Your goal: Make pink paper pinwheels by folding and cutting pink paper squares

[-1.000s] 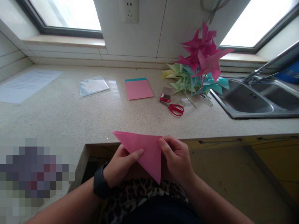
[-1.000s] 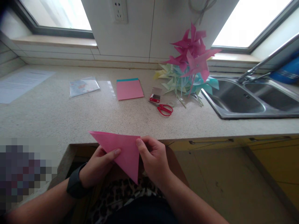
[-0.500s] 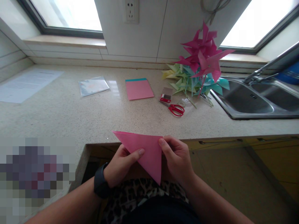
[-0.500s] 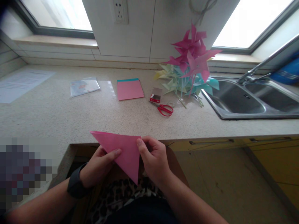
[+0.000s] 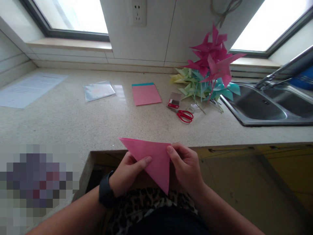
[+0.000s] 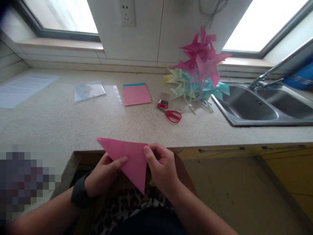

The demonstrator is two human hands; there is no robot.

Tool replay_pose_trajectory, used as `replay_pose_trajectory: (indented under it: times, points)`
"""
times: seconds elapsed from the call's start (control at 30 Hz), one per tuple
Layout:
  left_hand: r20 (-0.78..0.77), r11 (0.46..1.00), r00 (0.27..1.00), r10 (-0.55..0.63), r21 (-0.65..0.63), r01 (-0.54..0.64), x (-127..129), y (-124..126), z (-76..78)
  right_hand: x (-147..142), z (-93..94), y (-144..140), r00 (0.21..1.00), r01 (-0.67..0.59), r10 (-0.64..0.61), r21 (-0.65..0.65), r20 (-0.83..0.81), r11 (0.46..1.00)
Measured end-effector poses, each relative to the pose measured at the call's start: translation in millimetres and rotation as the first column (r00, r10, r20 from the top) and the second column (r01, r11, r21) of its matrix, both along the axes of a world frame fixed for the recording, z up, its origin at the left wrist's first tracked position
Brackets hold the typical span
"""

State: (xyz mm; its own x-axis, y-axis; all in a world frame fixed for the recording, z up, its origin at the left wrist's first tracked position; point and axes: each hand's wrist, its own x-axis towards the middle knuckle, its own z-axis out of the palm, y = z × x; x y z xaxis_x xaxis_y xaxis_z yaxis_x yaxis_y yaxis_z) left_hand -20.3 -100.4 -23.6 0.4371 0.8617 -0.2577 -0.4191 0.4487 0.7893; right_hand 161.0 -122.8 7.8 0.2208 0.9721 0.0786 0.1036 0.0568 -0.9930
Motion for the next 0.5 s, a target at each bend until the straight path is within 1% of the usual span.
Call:
replay_pose_trajectory:
  times: [0.23, 0.5]
  points:
    - [0.000, 1.000, 1.000, 0.005, -0.001, -0.005, 0.3, 0.4, 1.0, 0.0, 0.7, -2.1, 1.000, -0.007, 0.007, -0.013, -0.024, 1.000]
    - [0.009, 1.000, 1.000, 0.007, -0.008, -0.007, 0.4, 0.8, -1.0, -0.7, 0.4, -0.2, 1.000, -0.007, 0.007, -0.003, 0.005, 1.000]
